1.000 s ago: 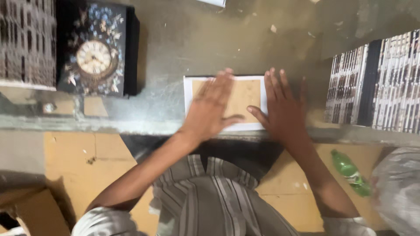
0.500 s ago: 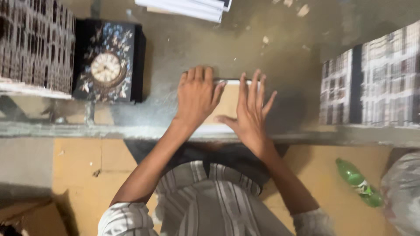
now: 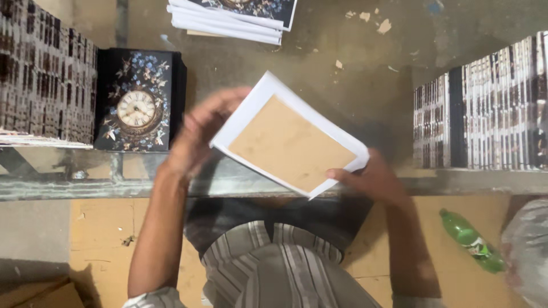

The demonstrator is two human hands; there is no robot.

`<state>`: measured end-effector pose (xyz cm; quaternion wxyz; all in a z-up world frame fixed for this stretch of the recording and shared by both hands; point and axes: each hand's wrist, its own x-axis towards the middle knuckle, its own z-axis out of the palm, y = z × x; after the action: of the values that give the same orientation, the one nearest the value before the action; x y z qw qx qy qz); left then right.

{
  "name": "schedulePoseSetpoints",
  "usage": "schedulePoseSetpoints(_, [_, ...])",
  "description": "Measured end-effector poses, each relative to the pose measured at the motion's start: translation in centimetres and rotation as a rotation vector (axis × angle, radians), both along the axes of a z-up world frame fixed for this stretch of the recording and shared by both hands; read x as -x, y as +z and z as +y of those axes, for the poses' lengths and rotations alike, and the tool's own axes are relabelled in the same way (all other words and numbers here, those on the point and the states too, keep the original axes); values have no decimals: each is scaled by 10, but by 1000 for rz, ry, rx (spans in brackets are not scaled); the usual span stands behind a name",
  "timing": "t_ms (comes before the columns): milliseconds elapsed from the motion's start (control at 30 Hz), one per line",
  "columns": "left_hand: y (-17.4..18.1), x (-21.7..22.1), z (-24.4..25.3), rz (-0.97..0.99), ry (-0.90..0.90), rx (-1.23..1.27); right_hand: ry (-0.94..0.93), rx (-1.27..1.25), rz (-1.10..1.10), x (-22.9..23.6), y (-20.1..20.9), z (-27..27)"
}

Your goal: The person assembles picture frames by hand. They pick up a printed image of a clock and a white cardboard backing, align them, and press the edges together to form a frame. The person repeats this process for multiple units, stacking the finished frames on the table.

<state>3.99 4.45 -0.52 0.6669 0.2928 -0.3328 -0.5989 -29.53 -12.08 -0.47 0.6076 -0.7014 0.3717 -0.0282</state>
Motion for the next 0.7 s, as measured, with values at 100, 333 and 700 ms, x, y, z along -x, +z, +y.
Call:
schedulePoseSetpoints(100, [41, -15, -21, -306, 32, 87, 164, -9, 137, -4, 27, -15])
schedulePoseSetpoints(333, [41, 19, -61, -1228, -670, 4, 411, 231, 201, -26, 46, -15])
schedulePoseSetpoints(700, [24, 71, -54, -1830, 26, -33, 219, 992, 26, -59, 11, -17])
